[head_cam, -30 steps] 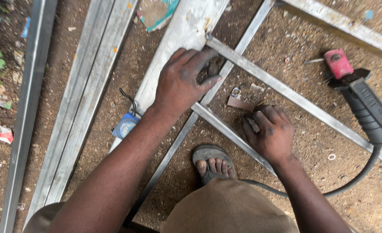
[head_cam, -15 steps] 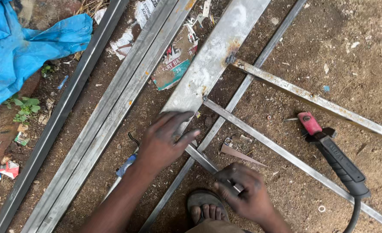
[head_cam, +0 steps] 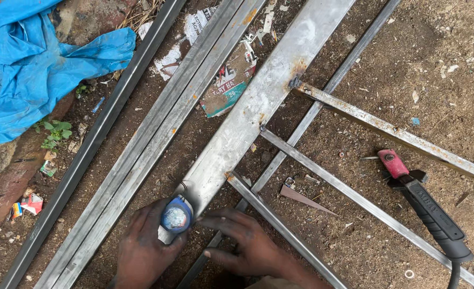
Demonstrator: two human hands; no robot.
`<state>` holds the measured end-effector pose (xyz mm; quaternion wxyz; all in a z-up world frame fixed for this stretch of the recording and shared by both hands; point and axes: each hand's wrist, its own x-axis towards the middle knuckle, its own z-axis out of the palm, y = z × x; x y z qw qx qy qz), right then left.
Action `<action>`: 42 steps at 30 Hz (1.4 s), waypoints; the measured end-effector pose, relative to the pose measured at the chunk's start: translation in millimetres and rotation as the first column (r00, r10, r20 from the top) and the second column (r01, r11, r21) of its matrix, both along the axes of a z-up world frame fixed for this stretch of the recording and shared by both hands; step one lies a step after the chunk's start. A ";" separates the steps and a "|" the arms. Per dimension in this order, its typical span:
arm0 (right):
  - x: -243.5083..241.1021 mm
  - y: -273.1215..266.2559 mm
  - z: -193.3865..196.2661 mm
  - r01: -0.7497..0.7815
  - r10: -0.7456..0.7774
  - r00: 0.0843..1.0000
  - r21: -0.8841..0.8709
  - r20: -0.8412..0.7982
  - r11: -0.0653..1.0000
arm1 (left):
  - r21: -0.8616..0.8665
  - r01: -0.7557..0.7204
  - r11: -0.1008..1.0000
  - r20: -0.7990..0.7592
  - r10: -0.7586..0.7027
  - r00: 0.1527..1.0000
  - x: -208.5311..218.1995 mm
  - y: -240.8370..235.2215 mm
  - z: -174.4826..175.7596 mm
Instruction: The person welds a metal frame using a handheld welding tool, creating sparks at the joints. They repeatedly measure and adjust the frame with a tape measure and a small metal piece to ensure alignment before welding.
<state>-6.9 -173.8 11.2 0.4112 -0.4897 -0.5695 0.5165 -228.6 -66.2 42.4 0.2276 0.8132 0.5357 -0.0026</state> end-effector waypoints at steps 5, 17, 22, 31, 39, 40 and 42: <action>3.4 -17.0 -0.3 -0.031 -0.108 0.907 0.319 0.408 0.947 | -0.350 0.045 0.936 0.087 -0.015 0.996 23.8 -28.8 12.2; 38.9 -75.6 -12.3 -0.196 0.231 0.937 -0.155 0.262 0.968 | -0.969 -0.046 0.244 0.092 0.525 0.846 40.3 -57.9 -27.7; 46.0 -95.9 -14.9 -0.040 0.216 0.791 -0.305 0.572 0.951 | -0.819 -0.210 0.534 0.071 0.457 0.887 40.6 -17.3 -27.2; 38.9 -91.9 1.8 0.122 0.252 0.519 -0.362 0.817 0.924 | -0.616 -0.232 0.753 0.247 0.464 0.851 25.6 12.8 -22.5; 19.4 -39.6 21.2 0.125 0.218 0.539 -0.334 0.813 0.934 | -0.336 0.018 0.942 0.512 0.166 0.843 11.6 -3.3 -31.1; 16.6 -32.6 20.9 0.109 0.202 0.537 -0.305 0.819 0.946 | -0.276 0.041 0.960 0.463 0.095 0.881 18.0 -10.0 -30.7; 13.1 -19.3 19.7 0.075 0.231 0.525 -0.315 0.819 0.946 | -0.084 0.122 0.989 0.409 -0.078 0.909 28.1 -15.7 -32.3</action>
